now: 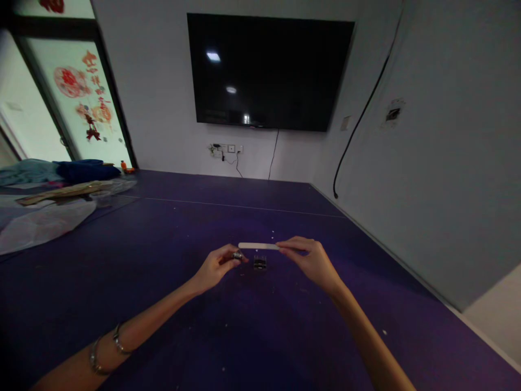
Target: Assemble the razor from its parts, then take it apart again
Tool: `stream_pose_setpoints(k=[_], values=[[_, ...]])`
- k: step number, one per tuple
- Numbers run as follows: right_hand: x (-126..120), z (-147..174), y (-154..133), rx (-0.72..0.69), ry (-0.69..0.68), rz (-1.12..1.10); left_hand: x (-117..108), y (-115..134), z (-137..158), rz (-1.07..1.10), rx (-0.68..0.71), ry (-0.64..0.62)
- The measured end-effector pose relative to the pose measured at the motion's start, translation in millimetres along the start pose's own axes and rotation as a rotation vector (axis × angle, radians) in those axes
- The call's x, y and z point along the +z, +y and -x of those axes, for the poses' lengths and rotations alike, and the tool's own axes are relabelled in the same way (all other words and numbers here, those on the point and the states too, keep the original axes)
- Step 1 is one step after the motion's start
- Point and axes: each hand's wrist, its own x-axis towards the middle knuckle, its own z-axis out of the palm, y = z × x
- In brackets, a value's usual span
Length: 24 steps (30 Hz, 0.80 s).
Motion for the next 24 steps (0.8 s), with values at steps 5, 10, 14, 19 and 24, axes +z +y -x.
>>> stream_pose_setpoints(k=[5,10,14,19,24], values=[[1.7,-0.1,-7.0,-0.026,-0.049,-0.009,-0.5,7.1,0.8,-0.021,0.0,0.0],[3.0,0.0,-3.2,0.004,-0.015,-0.025,-1.8,8.2,1.8,-0.016,0.002,0.013],[3.5,0.4,-10.2,0.003,-0.049,-0.033,-2.1,9.4,2.4,-0.028,0.005,-0.004],[5.2,0.4,-14.2,0.006,-0.058,-0.037,-1.6,13.8,2.5,-0.052,0.005,0.029],[7.4,0.5,-16.0,0.001,-0.042,-0.044,-2.5,13.7,2.6,-0.037,0.01,0.021]])
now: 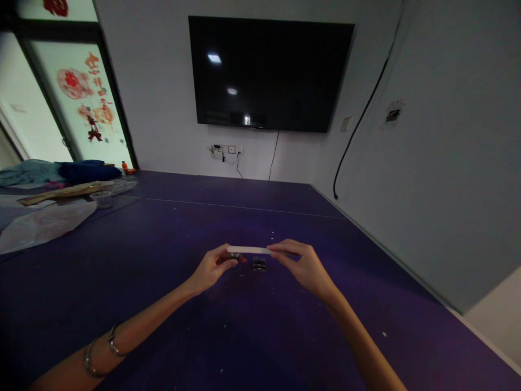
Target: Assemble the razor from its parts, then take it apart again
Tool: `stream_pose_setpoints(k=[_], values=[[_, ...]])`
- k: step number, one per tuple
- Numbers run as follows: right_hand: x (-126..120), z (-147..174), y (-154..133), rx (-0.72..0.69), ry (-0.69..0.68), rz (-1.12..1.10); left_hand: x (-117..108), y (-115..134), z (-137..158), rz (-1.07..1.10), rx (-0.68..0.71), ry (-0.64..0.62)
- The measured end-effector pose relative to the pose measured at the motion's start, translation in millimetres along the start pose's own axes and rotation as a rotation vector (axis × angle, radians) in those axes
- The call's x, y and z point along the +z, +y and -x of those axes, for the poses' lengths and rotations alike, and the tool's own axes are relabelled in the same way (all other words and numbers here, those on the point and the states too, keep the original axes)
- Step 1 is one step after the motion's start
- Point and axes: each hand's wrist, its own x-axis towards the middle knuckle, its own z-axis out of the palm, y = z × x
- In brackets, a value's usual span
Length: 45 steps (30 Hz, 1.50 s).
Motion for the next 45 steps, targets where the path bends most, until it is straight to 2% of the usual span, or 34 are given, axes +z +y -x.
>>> stream_pose_setpoints(k=[3,8,14,18,24,29,34,39,45], values=[[0.9,-0.1,-2.9,-0.013,-0.039,-0.001,0.0,0.4,0.4,-0.019,0.019,0.012],[-0.9,-0.2,1.8,0.044,0.008,0.008,1.0,1.3,1.4,0.004,-0.022,0.008],[0.2,-0.1,3.3,0.028,-0.065,-0.037,1.4,0.9,1.7,-0.004,-0.001,0.015],[0.7,-0.5,8.9,0.064,-0.03,-0.016,1.8,2.9,2.1,-0.006,-0.035,0.009],[2.4,-0.1,3.0,0.012,-0.069,-0.033,2.0,-1.1,1.9,0.029,0.0,0.023],[-0.5,-0.3,3.5,0.02,-0.009,0.012,2.7,0.3,1.6,0.052,-0.029,0.022],[-0.4,-0.3,-0.8,-0.056,-0.03,0.002,1.5,3.9,1.8,0.019,0.006,0.007],[-1.0,-0.5,-2.8,-0.057,0.036,0.069,1.3,2.6,1.9,0.044,-0.019,0.008],[-2.3,-1.0,-2.8,-0.102,-0.009,0.046,0.1,-0.2,2.0,0.015,0.007,-0.013]])
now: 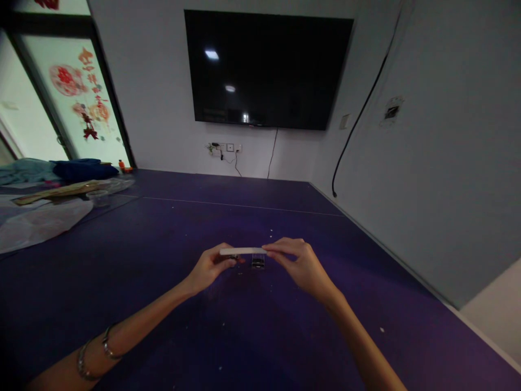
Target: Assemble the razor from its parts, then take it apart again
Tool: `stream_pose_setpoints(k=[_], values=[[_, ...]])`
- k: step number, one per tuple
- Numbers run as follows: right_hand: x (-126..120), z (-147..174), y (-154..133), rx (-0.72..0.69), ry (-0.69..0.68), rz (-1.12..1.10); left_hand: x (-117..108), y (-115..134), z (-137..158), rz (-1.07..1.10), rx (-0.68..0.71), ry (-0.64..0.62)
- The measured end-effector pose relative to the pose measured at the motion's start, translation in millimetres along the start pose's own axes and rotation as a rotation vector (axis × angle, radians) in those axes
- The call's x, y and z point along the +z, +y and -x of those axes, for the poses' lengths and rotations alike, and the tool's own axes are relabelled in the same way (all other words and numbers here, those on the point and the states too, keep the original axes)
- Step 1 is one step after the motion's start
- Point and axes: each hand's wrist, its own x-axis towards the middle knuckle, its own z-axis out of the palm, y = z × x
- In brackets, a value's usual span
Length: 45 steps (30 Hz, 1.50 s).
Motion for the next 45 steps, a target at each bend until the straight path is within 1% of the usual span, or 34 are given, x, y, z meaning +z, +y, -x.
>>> stream_pose_setpoints(k=[4,9,13,18,23,27,32,37,42,45], values=[[-1.3,-0.4,2.0,0.042,0.03,-0.013,-0.1,-0.3,0.7,0.029,-0.021,0.01],[-1.0,-0.3,-1.9,0.046,-0.029,-0.048,0.1,2.4,1.4,0.005,-0.007,0.006],[-2.2,0.4,-0.6,0.072,0.024,-0.035,0.5,2.7,1.3,0.048,-0.03,0.013],[-2.9,0.4,-4.0,0.042,-0.029,-0.045,1.0,2.8,0.7,0.013,-0.002,0.005],[-2.7,0.8,-1.8,0.08,0.026,-0.031,1.5,5.9,1.5,0.051,-0.026,0.014],[-2.0,1.2,-0.4,0.084,-0.007,-0.065,1.6,9.8,1.6,0.036,-0.017,0.014],[-3.1,1.6,2.7,0.126,0.031,-0.065,2.0,10.8,1.5,0.065,-0.022,0.028],[-5.3,1.5,-0.6,0.093,-0.044,-0.07,1.6,9.4,1.0,0.051,-0.003,0.031],[-4.8,1.3,1.1,0.129,0.003,-0.073,0.4,7.3,1.3,0.043,-0.022,0.011],[-3.7,1.2,1.6,0.107,-0.034,-0.085,0.5,7.1,1.6,0.036,-0.014,0.022]])
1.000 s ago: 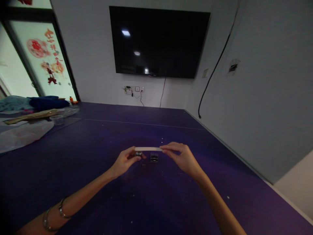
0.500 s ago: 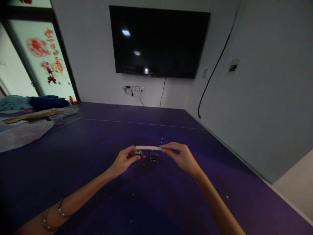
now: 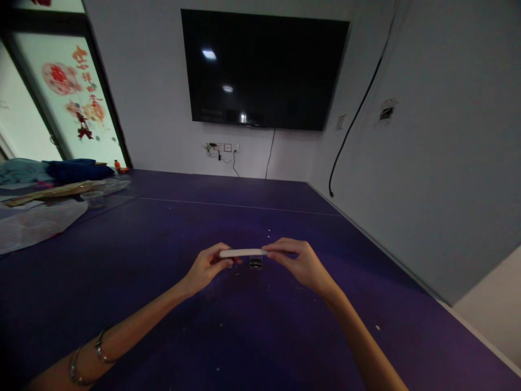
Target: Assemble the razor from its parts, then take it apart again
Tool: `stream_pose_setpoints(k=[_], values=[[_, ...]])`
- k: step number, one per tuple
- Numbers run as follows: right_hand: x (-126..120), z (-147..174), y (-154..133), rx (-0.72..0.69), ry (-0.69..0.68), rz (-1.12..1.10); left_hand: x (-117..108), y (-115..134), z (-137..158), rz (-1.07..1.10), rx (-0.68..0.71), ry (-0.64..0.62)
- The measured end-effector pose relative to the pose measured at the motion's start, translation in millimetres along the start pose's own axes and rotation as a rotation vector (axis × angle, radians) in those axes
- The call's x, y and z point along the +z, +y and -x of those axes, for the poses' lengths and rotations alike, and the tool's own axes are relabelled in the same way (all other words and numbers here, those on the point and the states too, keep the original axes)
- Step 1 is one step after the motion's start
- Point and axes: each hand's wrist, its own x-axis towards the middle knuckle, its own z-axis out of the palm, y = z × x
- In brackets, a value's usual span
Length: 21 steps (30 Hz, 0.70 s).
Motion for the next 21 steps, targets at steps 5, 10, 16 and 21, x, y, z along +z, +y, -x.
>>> stream_pose_setpoints(k=[5,10,16,21], values=[[-0.1,-0.3,5.7,0.024,0.02,0.0,0.8,0.8,0.3,0.004,0.007,-0.008],[0.3,0.2,7.3,0.032,-0.001,-0.029,0.8,2.1,0.6,0.007,0.001,-0.018],[-0.5,0.0,9.8,0.059,0.046,-0.025,2.5,5.8,0.7,0.014,0.005,-0.009],[-1.2,0.1,5.6,0.04,-0.016,-0.016,3.3,8.2,1.6,0.028,-0.02,-0.004]])
